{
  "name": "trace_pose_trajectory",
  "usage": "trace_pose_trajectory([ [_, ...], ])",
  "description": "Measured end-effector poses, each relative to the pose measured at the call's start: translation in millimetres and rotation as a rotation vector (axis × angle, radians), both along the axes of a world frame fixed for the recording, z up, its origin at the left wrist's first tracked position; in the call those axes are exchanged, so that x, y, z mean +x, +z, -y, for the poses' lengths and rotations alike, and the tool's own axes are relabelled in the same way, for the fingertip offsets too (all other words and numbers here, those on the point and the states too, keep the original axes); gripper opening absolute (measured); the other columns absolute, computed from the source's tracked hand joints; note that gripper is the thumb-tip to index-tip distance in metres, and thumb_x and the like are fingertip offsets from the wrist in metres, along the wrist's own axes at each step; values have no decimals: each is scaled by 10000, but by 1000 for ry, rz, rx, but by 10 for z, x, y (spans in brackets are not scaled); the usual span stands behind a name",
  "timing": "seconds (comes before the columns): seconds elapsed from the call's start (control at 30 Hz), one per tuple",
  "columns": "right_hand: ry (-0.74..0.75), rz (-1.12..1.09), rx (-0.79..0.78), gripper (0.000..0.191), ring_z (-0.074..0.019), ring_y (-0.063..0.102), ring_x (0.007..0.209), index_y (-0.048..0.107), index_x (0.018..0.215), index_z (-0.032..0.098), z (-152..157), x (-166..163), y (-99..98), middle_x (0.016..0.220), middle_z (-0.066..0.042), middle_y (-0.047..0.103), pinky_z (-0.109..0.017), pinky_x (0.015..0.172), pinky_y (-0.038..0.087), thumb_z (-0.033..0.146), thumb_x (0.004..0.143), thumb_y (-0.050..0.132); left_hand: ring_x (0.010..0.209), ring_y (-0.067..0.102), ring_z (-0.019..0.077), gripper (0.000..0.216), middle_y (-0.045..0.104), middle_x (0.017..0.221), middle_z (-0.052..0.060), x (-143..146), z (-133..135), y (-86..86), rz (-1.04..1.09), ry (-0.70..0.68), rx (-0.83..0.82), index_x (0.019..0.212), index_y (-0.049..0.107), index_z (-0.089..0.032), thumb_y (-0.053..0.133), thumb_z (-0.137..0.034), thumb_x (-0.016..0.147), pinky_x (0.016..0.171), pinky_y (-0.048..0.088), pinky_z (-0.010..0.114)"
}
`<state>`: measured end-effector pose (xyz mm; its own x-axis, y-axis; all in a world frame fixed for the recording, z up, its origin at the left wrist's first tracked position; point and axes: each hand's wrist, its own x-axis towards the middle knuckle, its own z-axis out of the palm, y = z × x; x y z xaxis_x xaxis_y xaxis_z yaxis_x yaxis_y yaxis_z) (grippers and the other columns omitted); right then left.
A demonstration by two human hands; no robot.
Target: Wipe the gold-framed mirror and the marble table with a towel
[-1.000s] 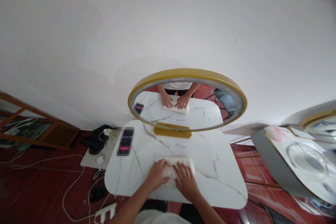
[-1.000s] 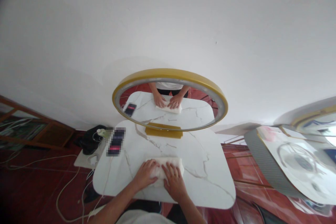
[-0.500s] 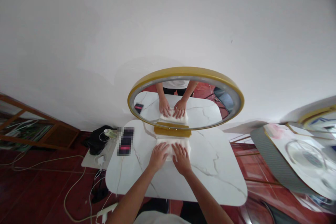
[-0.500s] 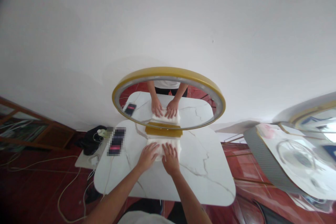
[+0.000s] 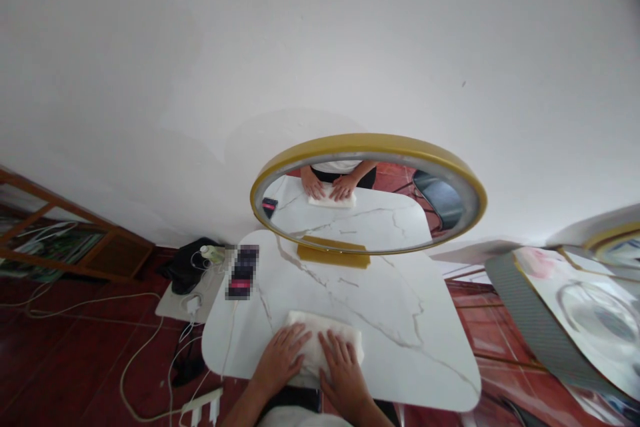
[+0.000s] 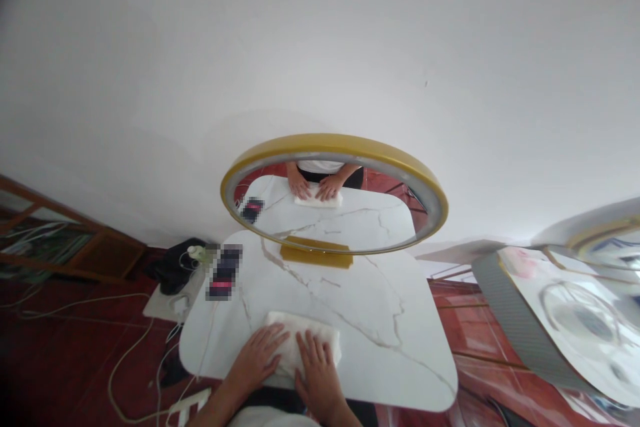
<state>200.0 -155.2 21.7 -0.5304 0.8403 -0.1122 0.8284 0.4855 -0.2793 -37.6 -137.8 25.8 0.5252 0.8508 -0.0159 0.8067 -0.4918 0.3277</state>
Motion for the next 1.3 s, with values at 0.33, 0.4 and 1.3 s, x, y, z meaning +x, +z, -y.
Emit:
trace_pose_trajectory([
  [0.33, 41, -121, -79, 781, -275, 240, 1341, -13, 1454, 197, -504, -702, 203, 1507, -58, 61, -449, 1054, 276, 323, 817, 421, 1231, 433, 217, 531, 476, 1350, -21, -276, -998, 63, -101, 377, 114, 1280, 460, -393, 392, -105, 840, 1035, 342, 439],
  [0.4, 42, -146, -101, 816, -265, 238, 1342, -32, 1453, 189, -618, -861, 226, 1509, -56, 29, -433, 1048, 297, 288, 790, 432, 1217, 444, 204, 514, 490, 1336, -5, -285, -1246, 90, -100, 386, 105, 1258, 498, -350, 386, -91, 828, 1032, 351, 406],
  [1.3, 197, -168, -264, 749, -278, 181, 1359, 136, 1450, 135, -773, -1201, 395, 1499, -122, 161, -404, 1101, 172, 441, 843, 449, 1393, 121, 223, 530, 197, 1512, 12, -273, -1249, 91, 73, 496, 158, 1403, 291, -256, 358, -174, 883, 1102, 250, 437],
])
